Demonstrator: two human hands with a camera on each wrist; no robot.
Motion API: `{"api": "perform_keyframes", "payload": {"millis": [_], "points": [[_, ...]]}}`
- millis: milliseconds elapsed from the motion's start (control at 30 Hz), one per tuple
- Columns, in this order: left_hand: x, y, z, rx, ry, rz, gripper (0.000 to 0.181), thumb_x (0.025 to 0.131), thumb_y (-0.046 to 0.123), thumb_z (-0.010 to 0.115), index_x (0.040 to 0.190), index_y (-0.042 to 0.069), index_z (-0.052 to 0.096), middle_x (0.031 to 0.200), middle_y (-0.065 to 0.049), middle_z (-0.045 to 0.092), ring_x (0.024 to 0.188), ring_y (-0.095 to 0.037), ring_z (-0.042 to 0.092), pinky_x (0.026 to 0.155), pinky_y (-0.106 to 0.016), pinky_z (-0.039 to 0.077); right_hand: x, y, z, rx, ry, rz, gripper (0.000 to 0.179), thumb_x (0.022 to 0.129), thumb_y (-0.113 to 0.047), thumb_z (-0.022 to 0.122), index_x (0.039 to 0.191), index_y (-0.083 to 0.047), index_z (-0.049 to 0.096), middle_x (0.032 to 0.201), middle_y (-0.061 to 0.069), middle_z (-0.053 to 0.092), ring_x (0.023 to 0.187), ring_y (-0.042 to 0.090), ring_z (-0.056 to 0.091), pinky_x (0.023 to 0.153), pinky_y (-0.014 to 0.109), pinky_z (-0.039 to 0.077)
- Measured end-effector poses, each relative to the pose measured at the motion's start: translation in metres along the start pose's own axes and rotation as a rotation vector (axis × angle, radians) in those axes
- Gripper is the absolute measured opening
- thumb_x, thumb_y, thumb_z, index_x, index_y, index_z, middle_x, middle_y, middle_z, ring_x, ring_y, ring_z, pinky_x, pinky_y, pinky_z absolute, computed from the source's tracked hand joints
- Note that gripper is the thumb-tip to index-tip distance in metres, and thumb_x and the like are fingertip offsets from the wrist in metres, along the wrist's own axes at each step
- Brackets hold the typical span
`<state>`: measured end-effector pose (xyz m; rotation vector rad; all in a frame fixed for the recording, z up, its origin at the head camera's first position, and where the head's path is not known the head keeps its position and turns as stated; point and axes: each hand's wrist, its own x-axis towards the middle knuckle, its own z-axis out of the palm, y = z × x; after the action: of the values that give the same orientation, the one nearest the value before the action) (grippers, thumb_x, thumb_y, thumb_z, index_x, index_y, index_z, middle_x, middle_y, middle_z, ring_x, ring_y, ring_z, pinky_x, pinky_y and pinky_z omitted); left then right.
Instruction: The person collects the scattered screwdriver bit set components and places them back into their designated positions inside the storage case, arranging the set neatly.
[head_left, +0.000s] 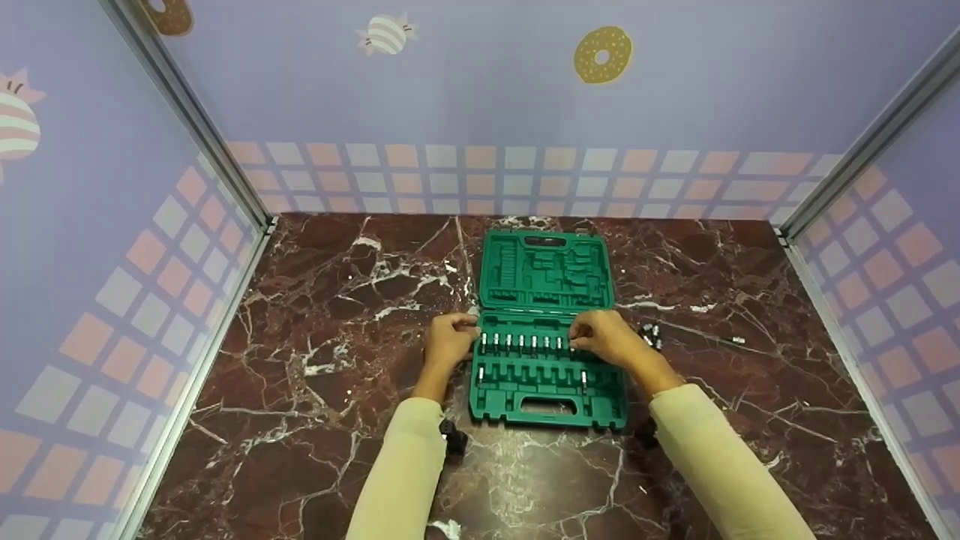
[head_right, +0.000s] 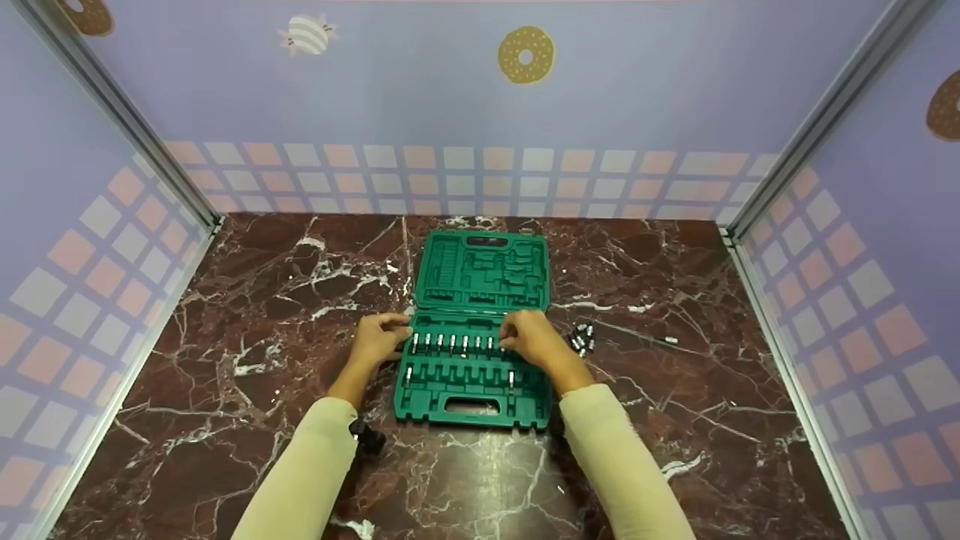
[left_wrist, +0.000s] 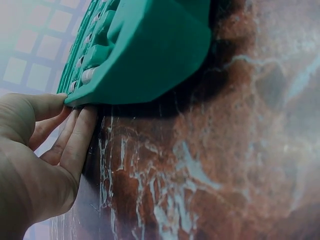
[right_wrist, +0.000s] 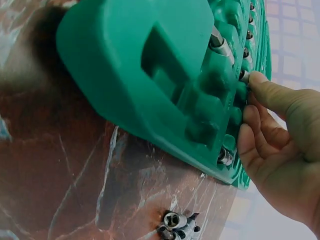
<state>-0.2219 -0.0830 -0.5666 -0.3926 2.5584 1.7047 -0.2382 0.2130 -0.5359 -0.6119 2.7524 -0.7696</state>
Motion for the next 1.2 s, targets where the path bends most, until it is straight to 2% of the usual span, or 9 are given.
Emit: {"api": "perform_keyframes", "payload": {"millis": [267, 633, 1000, 1200], "points": [[0.0, 0.0, 0.0, 0.012, 0.008, 0.006, 0.017, 0.092, 0.011, 0.075, 0.108, 0.013, 0.082, 0.098, -0.008, 0.077, 0.078, -0.02, 0.073, 0.058, -0.03, 0.063, 0.005, -0.002, 0.0, 0.004, 0.007, 0.077, 0.018, 0.087, -0.012, 0.083, 0.098, -0.006, 0.07, 0.095, 0.011, 0.073, 0.088, 0.026, 0.07, 0.078, 0.046, 0.061], [0.0, 0.0, 0.0, -0.012, -0.006, -0.007, 0.019, 0.092, 0.011, 0.075, 0.111, 0.014, 0.081, 0.1, -0.008, 0.077, 0.081, -0.022, 0.074, 0.06, -0.032, 0.064, 0.008, 0.0, 0.004, 0.069, 0.043, 0.102, 0.012, 0.091, -0.008, 0.079, 0.094, -0.006, 0.067, 0.09, 0.01, 0.07, 0.081, 0.023, 0.066, 0.073, 0.043, 0.058], [0.001, -0.001, 0.0, -0.003, 0.006, 0.007, 0.019, 0.091, 0.01, 0.075, 0.109, 0.013, 0.082, 0.096, -0.008, 0.076, 0.077, -0.022, 0.074, 0.058, -0.031, 0.063, 0.001, 0.003, 0.008, 0.076, 0.099, 0.024, 0.011, 0.092, -0.01, 0.078, 0.095, -0.008, 0.068, 0.094, 0.01, 0.065, 0.084, 0.023, 0.063, 0.074, 0.043, 0.057], [0.0, -0.001, 0.001, 0.004, 0.006, 0.002, 0.018, 0.091, 0.012, 0.077, 0.108, 0.014, 0.082, 0.096, -0.007, 0.076, 0.077, -0.021, 0.073, 0.059, -0.03, 0.063, -0.006, 0.009, 0.008, 0.101, 0.146, -0.008, 0.01, 0.092, -0.013, 0.079, 0.097, -0.011, 0.071, 0.095, 0.007, 0.067, 0.083, 0.021, 0.064, 0.074, 0.041, 0.057]]}}
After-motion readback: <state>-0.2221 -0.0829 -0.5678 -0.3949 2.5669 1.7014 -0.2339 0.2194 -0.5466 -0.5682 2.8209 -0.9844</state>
